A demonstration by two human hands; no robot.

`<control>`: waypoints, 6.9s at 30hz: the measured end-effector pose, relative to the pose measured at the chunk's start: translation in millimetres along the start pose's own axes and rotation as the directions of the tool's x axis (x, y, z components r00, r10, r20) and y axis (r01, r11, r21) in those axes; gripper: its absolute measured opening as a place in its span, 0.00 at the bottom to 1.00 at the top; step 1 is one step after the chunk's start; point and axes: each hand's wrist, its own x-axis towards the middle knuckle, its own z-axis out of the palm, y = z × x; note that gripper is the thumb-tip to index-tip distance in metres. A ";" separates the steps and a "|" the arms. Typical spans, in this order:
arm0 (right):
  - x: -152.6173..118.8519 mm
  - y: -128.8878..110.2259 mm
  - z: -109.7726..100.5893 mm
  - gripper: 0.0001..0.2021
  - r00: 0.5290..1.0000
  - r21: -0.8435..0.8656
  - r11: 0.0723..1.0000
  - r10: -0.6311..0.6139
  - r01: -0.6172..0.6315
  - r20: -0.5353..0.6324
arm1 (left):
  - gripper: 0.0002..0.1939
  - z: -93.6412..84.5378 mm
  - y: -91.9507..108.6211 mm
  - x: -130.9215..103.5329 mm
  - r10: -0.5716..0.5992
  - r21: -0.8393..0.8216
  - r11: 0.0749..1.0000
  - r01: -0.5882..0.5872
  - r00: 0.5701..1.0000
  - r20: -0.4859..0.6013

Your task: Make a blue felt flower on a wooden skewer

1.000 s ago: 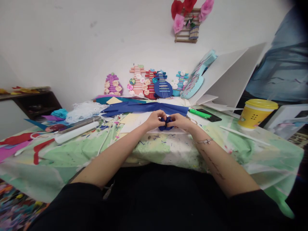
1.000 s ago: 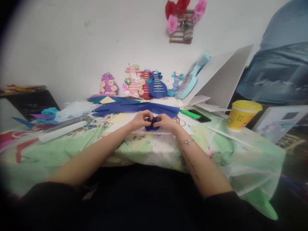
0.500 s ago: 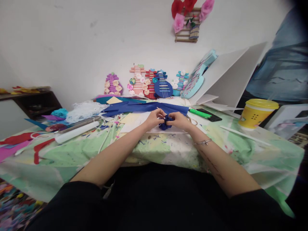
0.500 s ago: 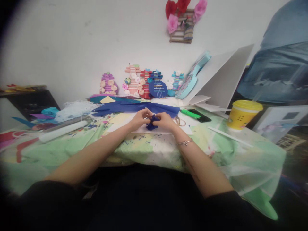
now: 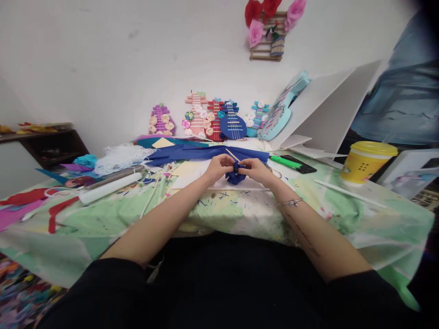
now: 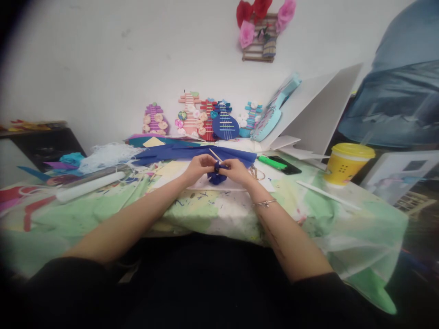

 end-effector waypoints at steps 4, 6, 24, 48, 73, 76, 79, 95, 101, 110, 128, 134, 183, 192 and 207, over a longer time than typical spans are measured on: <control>-0.1 0.5 -0.2 0.15 1.000 0.047 0.999 -0.005 0.005 0.001 | 0.12 -1.1 0.1 -0.2 -0.016 0.016 1.000 0.016 1.000 -0.013; -1.1 -1.1 -0.4 0.15 1.000 0.073 0.997 0.000 0.000 -0.011 | 0.12 -1.6 3.2 -1.8 -0.011 0.036 0.999 0.011 1.000 -0.003; -4.8 -9.9 -4.4 0.08 0.982 -0.303 0.946 0.062 -0.114 -0.176 | 0.15 -6.7 -5.7 5.0 0.041 0.001 0.999 -0.041 0.999 0.005; -5.6 -13.3 -0.5 0.11 0.988 -0.382 0.924 -0.039 -0.022 -0.150 | 0.17 -1.9 3.9 -3.1 0.039 -0.017 0.999 -0.038 0.993 0.110; -7.8 -18.3 -3.1 0.12 0.987 -0.324 0.946 -0.074 0.023 -0.145 | 0.12 0.5 7.2 -5.3 0.070 0.036 0.997 -0.076 0.987 0.147; -7.2 -16.0 -4.1 0.11 0.979 -0.301 0.952 -0.116 0.062 -0.165 | 0.11 -0.4 7.0 -5.3 0.065 0.033 0.997 -0.070 0.989 0.135; -5.6 -12.6 -4.7 0.10 0.978 -0.273 0.961 -0.102 0.049 -0.181 | 0.10 -0.9 6.4 -5.2 0.061 0.033 0.997 -0.066 0.988 0.142; -3.8 -8.5 -5.7 0.08 0.990 -0.247 0.969 -0.047 0.014 -0.129 | 0.17 -1.4 -3.0 -1.2 0.010 -0.043 0.999 -0.003 0.984 0.176; -3.3 -8.2 -5.9 0.07 0.989 -0.259 0.966 -0.046 0.008 -0.139 | 0.18 -0.9 -2.6 -2.7 -0.022 -0.013 1.000 0.024 0.993 0.113; -3.4 -5.3 -5.7 0.07 0.989 -0.250 0.968 -0.069 0.035 -0.129 | 0.20 0.2 3.5 -5.3 -0.041 0.005 0.999 0.041 0.990 0.133; -4.3 -9.3 -5.6 0.09 0.995 -0.209 0.978 0.002 -0.022 -0.100 | 0.10 -2.2 -2.2 -3.7 -0.144 0.097 0.987 0.131 0.979 0.144; -4.1 -9.9 -5.0 0.09 1.000 -0.185 0.982 0.026 -0.027 -0.008 | 0.12 -3.1 -4.9 -2.9 -0.130 0.052 0.991 0.123 0.975 0.180; -1.5 -3.1 -4.3 0.06 0.977 -0.283 0.946 -0.192 0.158 -0.095 | 0.13 2.0 12.4 -7.5 -0.005 0.036 0.999 0.004 1.000 0.029; -1.3 -4.9 -3.9 0.03 0.982 -0.277 0.949 -0.175 0.149 -0.069 | 0.18 1.4 10.8 -7.7 -0.091 -0.069 0.993 0.093 0.995 0.029; 2.5 0.6 -3.2 0.05 0.974 -0.026 0.974 -0.225 0.224 -0.037 | 0.23 -0.8 6.8 -4.0 -0.218 -0.263 0.936 0.233 0.972 0.085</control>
